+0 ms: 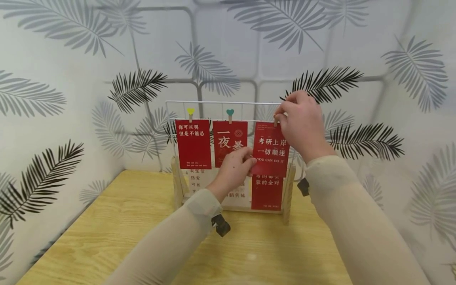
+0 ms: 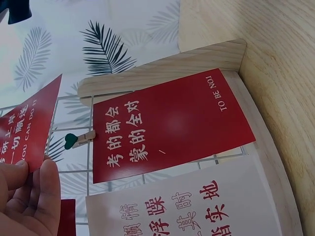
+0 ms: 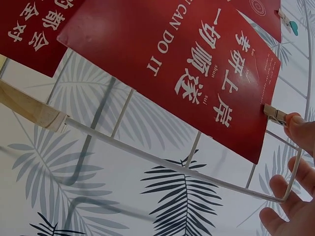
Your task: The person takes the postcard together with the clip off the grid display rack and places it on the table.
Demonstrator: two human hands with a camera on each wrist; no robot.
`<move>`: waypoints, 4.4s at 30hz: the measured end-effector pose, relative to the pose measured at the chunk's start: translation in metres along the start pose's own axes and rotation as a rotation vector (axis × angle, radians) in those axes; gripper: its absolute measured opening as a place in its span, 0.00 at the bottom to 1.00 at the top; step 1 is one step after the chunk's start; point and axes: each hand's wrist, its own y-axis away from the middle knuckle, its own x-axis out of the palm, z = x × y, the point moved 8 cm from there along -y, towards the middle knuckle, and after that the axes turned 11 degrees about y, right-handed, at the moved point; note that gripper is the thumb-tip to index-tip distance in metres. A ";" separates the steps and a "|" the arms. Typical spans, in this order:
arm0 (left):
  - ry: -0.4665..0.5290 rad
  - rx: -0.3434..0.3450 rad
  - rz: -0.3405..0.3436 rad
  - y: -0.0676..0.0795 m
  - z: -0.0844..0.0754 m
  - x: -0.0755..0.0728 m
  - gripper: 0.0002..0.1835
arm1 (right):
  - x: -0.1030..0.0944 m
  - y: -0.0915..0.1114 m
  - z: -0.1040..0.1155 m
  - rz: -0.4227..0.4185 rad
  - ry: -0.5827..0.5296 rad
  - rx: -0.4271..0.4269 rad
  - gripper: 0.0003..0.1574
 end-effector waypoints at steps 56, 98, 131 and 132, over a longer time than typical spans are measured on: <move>0.105 -0.041 0.011 0.032 0.027 -0.006 0.16 | -0.008 0.053 -0.030 -0.032 -0.064 0.081 0.13; 0.278 -0.081 0.046 0.076 0.056 0.007 0.10 | 0.025 0.131 -0.068 -0.022 -0.241 0.269 0.19; 0.308 -0.279 0.189 0.123 0.098 0.019 0.17 | 0.073 0.199 -0.103 0.145 -0.328 0.407 0.23; 0.311 -0.294 0.197 0.125 0.100 0.021 0.17 | 0.074 0.200 -0.104 0.156 -0.331 0.414 0.24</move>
